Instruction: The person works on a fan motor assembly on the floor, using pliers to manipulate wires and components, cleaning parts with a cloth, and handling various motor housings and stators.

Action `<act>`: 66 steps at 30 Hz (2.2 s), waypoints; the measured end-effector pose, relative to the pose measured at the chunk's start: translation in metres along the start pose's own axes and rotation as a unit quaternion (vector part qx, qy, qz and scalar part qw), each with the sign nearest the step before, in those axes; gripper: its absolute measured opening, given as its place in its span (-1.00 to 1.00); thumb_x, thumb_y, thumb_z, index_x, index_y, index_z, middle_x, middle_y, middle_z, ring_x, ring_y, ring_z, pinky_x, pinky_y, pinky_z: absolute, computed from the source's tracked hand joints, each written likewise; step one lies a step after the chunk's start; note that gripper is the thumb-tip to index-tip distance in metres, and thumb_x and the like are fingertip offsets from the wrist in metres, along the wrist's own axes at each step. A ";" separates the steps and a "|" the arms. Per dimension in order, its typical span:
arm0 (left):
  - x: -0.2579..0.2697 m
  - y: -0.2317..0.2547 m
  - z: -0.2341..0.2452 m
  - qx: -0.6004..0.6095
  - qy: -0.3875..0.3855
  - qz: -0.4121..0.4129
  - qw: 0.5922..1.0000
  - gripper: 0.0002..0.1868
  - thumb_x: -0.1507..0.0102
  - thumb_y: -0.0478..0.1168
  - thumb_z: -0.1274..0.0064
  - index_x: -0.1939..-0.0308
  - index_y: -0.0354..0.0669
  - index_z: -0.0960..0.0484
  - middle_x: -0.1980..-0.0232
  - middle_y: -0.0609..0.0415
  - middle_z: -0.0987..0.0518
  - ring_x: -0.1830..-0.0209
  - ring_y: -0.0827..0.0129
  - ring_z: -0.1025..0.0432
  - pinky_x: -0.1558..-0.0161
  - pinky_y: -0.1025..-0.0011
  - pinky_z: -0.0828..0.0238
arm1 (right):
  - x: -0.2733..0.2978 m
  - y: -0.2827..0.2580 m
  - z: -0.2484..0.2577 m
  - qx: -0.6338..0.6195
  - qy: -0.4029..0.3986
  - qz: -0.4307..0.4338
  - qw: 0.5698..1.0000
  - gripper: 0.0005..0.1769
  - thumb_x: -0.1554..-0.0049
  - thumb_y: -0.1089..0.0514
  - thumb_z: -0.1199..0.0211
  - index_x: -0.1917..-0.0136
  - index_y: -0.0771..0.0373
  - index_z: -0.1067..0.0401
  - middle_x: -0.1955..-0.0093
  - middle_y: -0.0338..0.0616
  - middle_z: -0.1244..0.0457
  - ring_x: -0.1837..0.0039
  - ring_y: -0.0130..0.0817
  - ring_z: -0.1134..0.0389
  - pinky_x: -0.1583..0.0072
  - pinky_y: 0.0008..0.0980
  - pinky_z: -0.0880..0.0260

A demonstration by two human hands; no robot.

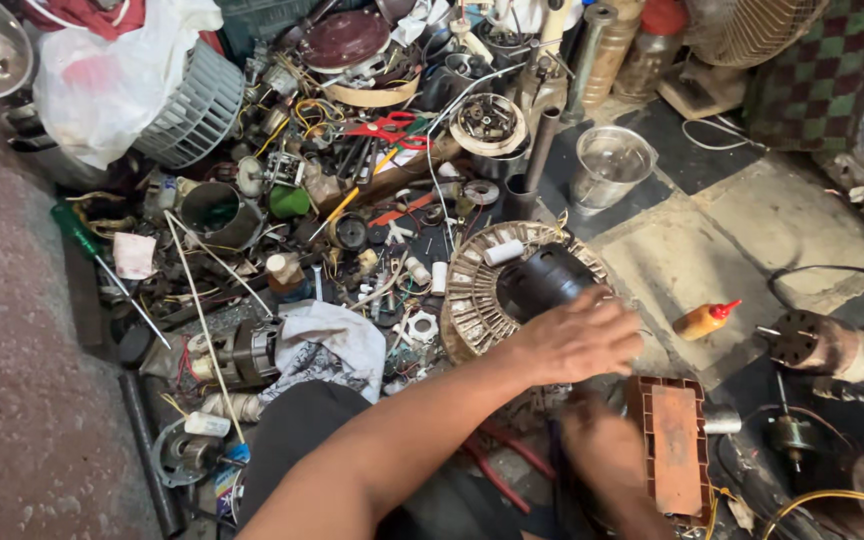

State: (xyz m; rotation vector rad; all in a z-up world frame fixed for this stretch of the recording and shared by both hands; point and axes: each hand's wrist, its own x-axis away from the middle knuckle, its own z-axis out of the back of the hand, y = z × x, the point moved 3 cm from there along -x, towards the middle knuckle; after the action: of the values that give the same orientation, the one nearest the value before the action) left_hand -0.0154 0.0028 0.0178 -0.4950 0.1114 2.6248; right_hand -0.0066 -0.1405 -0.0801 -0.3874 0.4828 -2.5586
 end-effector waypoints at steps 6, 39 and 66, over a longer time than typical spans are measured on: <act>0.055 -0.028 -0.002 0.062 0.311 0.435 0.843 0.16 0.06 0.23 -0.49 -0.35 -0.41 -0.23 -0.32 -0.48 -0.30 -0.38 -0.26 -0.19 -0.34 -0.11 -0.10 | -0.022 -0.008 0.080 -0.209 0.213 0.105 0.949 -0.58 -0.32 0.06 -0.09 -0.38 0.27 -0.34 -0.03 0.26 -0.38 -0.03 0.04 -0.46 -0.07 -0.10 -0.39; 0.078 -0.051 -0.027 0.297 0.252 0.447 0.805 0.19 0.21 0.13 -0.54 -0.39 -0.10 -0.26 -0.19 -0.20 -0.59 -0.19 -0.05 -0.53 -0.20 0.13 -0.47 | -0.078 -0.001 0.018 -0.644 -0.150 -0.084 0.746 -0.67 -0.36 0.02 -0.09 0.00 0.38 -0.35 0.46 -0.34 0.01 0.44 -0.43 0.06 0.34 -0.35 0.02; 0.080 -0.049 -0.028 0.262 0.222 0.466 0.815 0.21 0.18 0.18 -0.53 -0.37 -0.16 -0.18 -0.15 -0.29 -0.56 -0.14 -0.16 -0.50 -0.13 0.05 -0.44 | -0.090 -0.010 0.036 -0.503 -0.118 -0.119 0.848 -0.68 -0.30 -0.02 -0.13 -0.12 0.27 -0.44 0.24 -0.10 -0.29 0.23 -0.21 -0.35 0.14 -0.22 -0.32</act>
State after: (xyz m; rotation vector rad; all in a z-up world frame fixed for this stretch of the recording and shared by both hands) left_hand -0.0498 0.0762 -0.0372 -1.0253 1.5382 3.0677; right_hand 0.0766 -0.0950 -0.0597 -1.1542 1.7558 -2.1964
